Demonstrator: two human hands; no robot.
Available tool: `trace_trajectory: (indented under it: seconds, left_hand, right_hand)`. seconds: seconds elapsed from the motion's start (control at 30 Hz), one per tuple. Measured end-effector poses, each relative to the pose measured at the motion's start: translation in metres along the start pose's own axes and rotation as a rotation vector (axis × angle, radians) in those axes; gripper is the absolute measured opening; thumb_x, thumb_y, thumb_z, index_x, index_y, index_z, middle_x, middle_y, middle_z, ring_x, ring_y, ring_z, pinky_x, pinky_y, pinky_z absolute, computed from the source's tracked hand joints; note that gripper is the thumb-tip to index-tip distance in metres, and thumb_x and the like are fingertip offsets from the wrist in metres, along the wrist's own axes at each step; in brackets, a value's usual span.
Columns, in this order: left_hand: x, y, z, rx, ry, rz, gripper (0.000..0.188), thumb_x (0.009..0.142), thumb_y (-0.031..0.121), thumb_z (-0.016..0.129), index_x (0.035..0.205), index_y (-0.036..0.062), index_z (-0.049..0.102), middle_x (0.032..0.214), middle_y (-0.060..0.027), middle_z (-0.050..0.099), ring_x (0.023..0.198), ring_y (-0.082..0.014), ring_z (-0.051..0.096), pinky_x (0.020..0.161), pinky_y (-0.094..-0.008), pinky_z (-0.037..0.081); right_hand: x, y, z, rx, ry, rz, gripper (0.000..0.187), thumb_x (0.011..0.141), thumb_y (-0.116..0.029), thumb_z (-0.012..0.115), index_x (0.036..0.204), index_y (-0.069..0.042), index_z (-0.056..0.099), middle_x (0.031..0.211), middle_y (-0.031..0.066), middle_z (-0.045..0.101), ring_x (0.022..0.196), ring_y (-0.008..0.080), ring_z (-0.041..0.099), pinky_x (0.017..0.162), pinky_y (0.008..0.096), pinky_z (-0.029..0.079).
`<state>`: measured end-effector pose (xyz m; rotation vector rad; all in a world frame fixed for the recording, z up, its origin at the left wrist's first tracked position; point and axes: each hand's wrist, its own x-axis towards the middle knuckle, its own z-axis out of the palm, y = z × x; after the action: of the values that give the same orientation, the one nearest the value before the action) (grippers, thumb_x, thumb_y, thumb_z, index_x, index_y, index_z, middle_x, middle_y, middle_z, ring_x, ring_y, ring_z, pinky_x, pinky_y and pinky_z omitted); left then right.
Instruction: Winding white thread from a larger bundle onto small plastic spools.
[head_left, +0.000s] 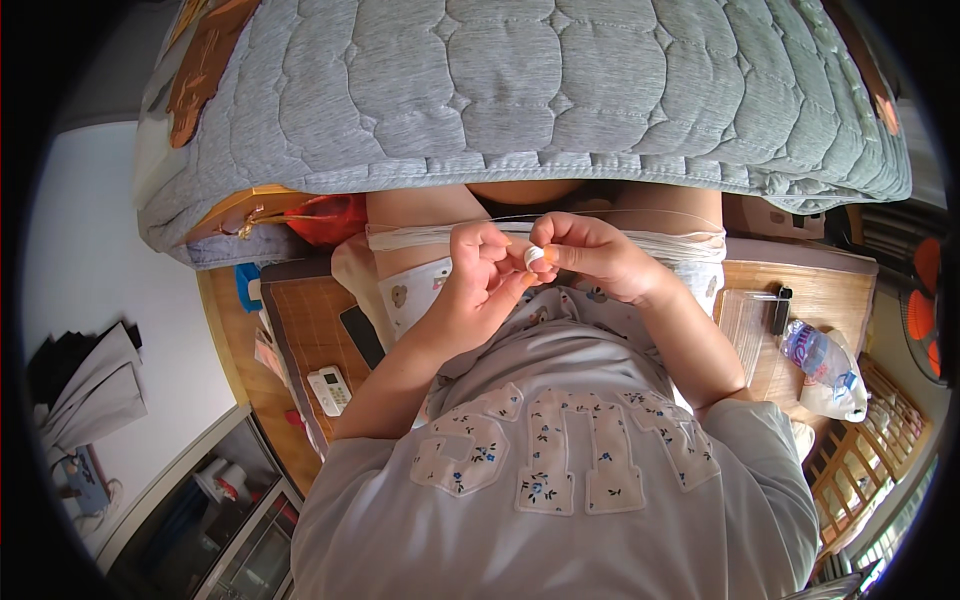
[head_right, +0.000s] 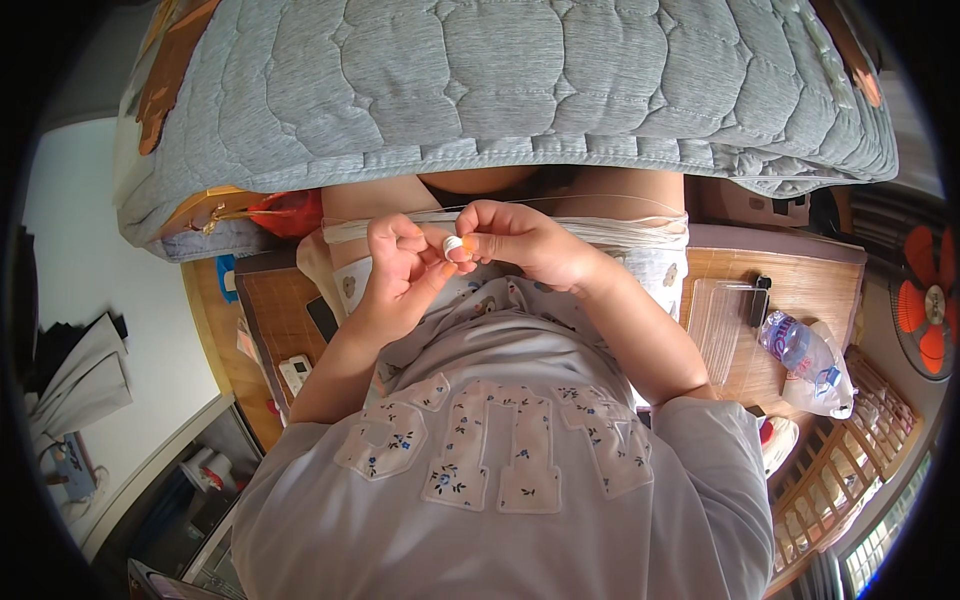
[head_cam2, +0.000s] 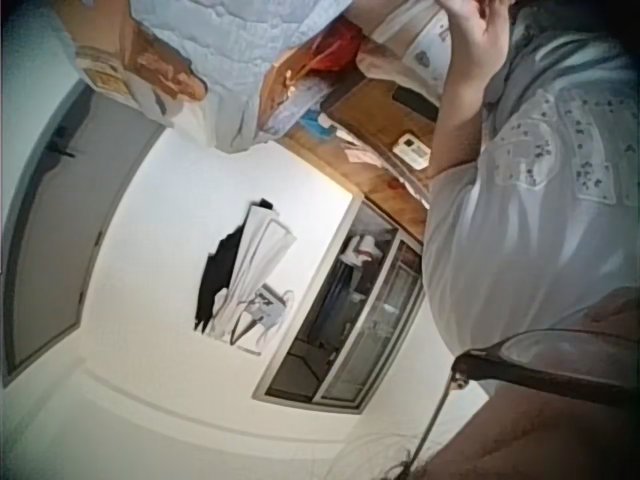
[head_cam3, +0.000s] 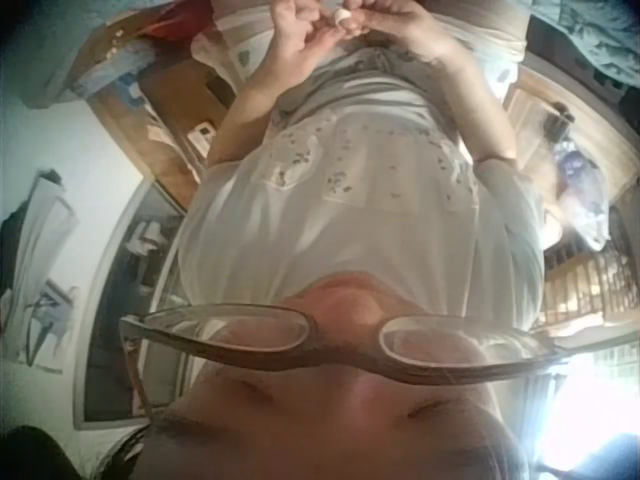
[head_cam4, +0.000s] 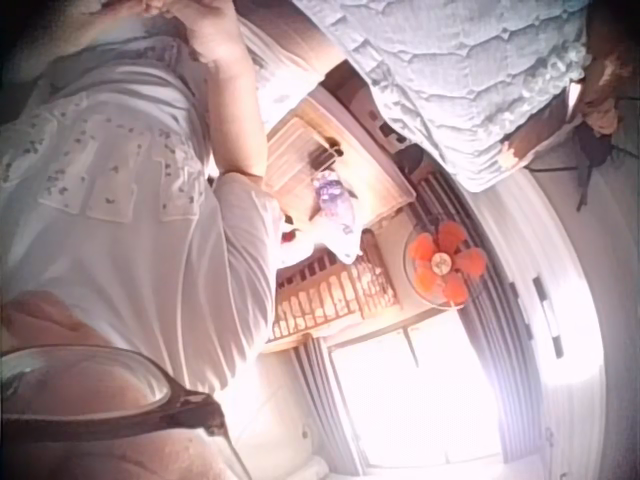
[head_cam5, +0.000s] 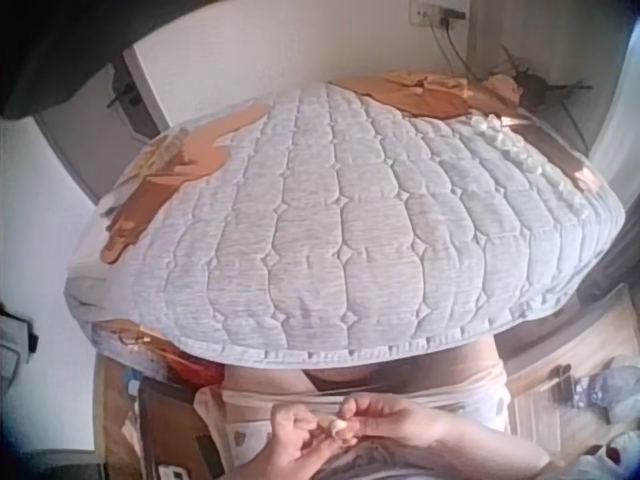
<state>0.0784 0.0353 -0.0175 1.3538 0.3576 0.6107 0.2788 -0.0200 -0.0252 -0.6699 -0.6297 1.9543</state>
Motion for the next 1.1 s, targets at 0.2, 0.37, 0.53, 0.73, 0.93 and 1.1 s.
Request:
trace_trajectory:
  seconds: [0.2, 0.37, 0.53, 0.73, 0.93, 1.1]
  left_hand:
    - [0.004, 0.006, -0.001, -0.051, 0.018, -0.051, 0.05, 0.094, -0.011, 0.05, 0.126, 0.0149, 0.022, 0.118, -0.0135, 0.047, 0.095, -0.0209, 0.064, 0.087, -0.0353, 0.057]
    - [0.004, 0.012, -0.007, -0.153, 0.08, -0.159, 0.047, 0.094, -0.01, 0.05, 0.125, 0.0128, 0.023, 0.12, -0.01, 0.032, 0.1, -0.0203, 0.064, 0.086, -0.0331, 0.057]
    - [0.005, 0.011, -0.009, -0.144, 0.046, -0.109, 0.047, 0.094, -0.01, 0.049, 0.126, 0.0138, 0.024, 0.122, -0.0107, 0.034, 0.099, -0.022, 0.064, 0.086, -0.035, 0.057]
    - [0.006, 0.004, -0.007, -0.145, 0.071, -0.03, 0.046, 0.094, -0.01, 0.049, 0.126, 0.013, 0.025, 0.122, -0.0114, 0.034, 0.101, -0.0214, 0.063, 0.087, -0.0357, 0.056]
    - [0.003, -0.004, -0.009, -0.104, 0.122, -0.04, 0.048, 0.093, -0.011, 0.05, 0.128, 0.0106, 0.026, 0.128, -0.0125, 0.035, 0.101, -0.0198, 0.06, 0.087, -0.0335, 0.052]
    - [0.002, -0.01, -0.008, -0.083, 0.141, 0.02, 0.059, 0.091, -0.01, 0.05, 0.139, 0.0145, 0.026, 0.14, -0.0144, 0.034, 0.113, -0.027, 0.056, 0.096, -0.0398, 0.047]
  right_hand:
    - [0.001, 0.003, 0.001, -0.004, 0.012, -0.035, 0.012, 0.1, -0.016, 0.056, 0.103, -0.004, 0.055, 0.096, 0.0011, 0.061, 0.089, 0.0093, 0.056, 0.083, 0.0255, 0.046]
    - [-0.001, 0.006, 0.004, -0.038, 0.034, -0.041, 0.012, 0.101, -0.015, 0.056, 0.104, -0.004, 0.054, 0.1, 0.0007, 0.061, 0.092, 0.0082, 0.056, 0.086, 0.0239, 0.044]
    - [-0.002, 0.006, 0.002, -0.052, 0.15, -0.103, 0.018, 0.1, -0.018, 0.058, 0.111, -0.004, 0.057, 0.102, 0.0004, 0.061, 0.092, 0.0076, 0.055, 0.084, 0.0236, 0.044]
    - [-0.003, 0.002, 0.002, -0.053, 0.127, -0.087, 0.026, 0.097, -0.012, 0.061, 0.12, 0.001, 0.062, 0.108, 0.0044, 0.064, 0.096, 0.0119, 0.061, 0.087, 0.0268, 0.048]
    - [-0.005, 0.001, 0.003, -0.235, 0.188, -0.203, 0.012, 0.094, -0.008, 0.065, 0.099, 0.001, 0.071, 0.095, 0.0064, 0.067, 0.092, 0.0135, 0.063, 0.08, 0.0267, 0.05]
    - [-0.007, -0.008, 0.007, -0.709, 0.401, -0.315, 0.011, 0.091, -0.012, 0.068, 0.094, -0.001, 0.07, 0.092, 0.0038, 0.065, 0.084, 0.0105, 0.058, 0.071, 0.0257, 0.045]
